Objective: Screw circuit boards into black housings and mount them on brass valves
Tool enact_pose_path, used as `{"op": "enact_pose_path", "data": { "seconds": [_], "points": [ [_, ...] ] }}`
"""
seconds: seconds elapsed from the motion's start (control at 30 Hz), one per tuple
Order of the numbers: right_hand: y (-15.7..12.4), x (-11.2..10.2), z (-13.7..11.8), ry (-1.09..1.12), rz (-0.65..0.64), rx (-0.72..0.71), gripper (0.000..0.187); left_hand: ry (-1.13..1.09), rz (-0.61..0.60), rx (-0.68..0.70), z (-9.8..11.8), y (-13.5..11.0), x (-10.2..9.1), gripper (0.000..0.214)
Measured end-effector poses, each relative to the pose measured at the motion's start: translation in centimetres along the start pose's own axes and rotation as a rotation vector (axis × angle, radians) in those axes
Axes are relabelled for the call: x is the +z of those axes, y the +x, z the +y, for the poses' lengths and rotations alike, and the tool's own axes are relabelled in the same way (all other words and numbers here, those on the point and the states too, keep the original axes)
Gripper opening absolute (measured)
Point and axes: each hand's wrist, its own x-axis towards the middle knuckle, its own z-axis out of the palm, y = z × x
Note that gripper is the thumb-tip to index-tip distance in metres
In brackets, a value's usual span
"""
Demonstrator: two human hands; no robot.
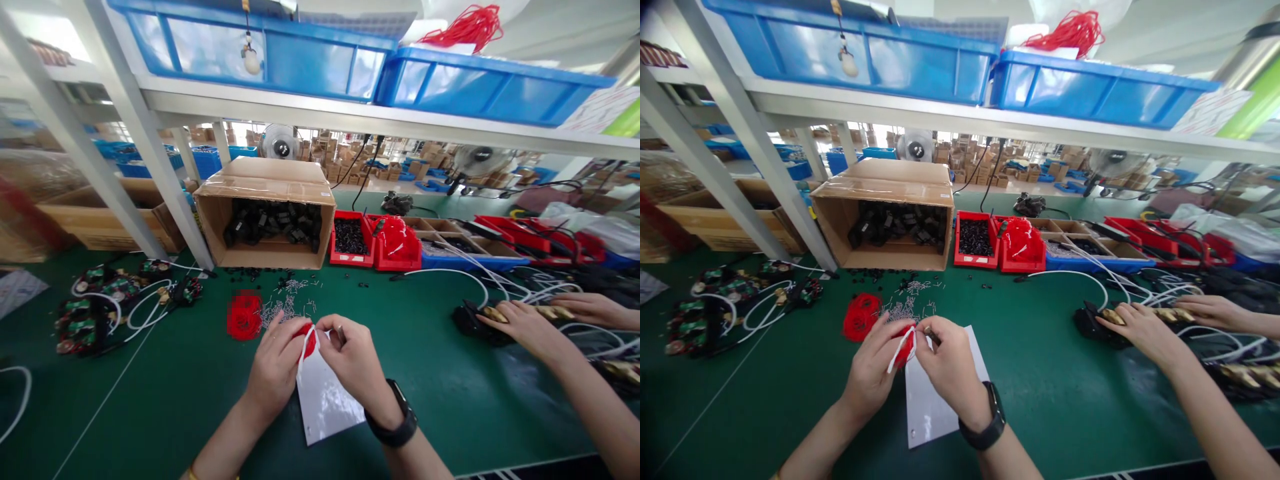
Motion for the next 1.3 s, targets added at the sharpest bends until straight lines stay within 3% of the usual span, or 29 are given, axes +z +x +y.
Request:
{"op": "enact_pose_path", "data": {
  "seconds": [0.07, 0.2, 0.27, 0.5, 0.67, 0.8, 0.9, 1.0, 1.07, 1.13, 1.3],
  "points": [
    [0.0, 1.0, 0.9, 0.085, 0.08, 0.054, 0.01, -0.134, -0.007, -0.164, 0.6, 0.2, 0.4, 0.023],
    [-0.3, 3.0, 2.8, 0.364, 0.183, 0.231, 0.021, -0.482, 0.011, -0.636, 1.8, 0.3, 1.5, 0.025],
    [-0.5, 3.3, 3.1, 0.432, 0.192, 0.248, 0.024, -0.531, 0.014, -0.723, 1.8, 0.2, 1.9, 0.027],
    [0.1, 0.7, 2.5, 0.353, -0.019, 0.147, 0.014, -0.394, -0.099, -0.548, 0.3, -0.2, 1.2, 0.027],
    [-0.3, 1.2, 3.3, 0.04, 0.076, -0.002, 0.012, -0.324, -0.119, -0.475, 0.7, -0.2, 1.2, 0.027],
    [-0.6, 2.5, 3.9, -0.058, 0.176, -0.001, 0.013, -0.244, -0.131, -0.419, 1.0, -0.4, 1.6, 0.03],
    [-0.2, 3.1, 4.0, 0.092, 0.299, 0.091, 0.009, -0.376, -0.095, -0.589, 1.6, -0.1, 2.1, 0.027],
    [0.2, 3.7, 3.8, 0.406, 0.35, 0.226, 0.017, -0.752, -0.002, -0.878, 2.2, 0.2, 2.8, 0.031],
    [0.3, 4.0, 3.8, 0.595, 0.337, 0.308, 0.022, -0.953, 0.056, -0.98, 2.4, 0.3, 3.1, 0.033],
    [0.2, 4.1, 3.7, 0.692, 0.31, 0.336, 0.025, -0.93, 0.066, -0.98, 2.5, 0.3, 3.0, 0.033],
    [0.2, 2.7, 3.2, 0.633, 0.113, 0.291, 0.028, -0.515, -0.046, -0.783, 2.2, 0.2, 1.7, 0.029]
  ]
}}
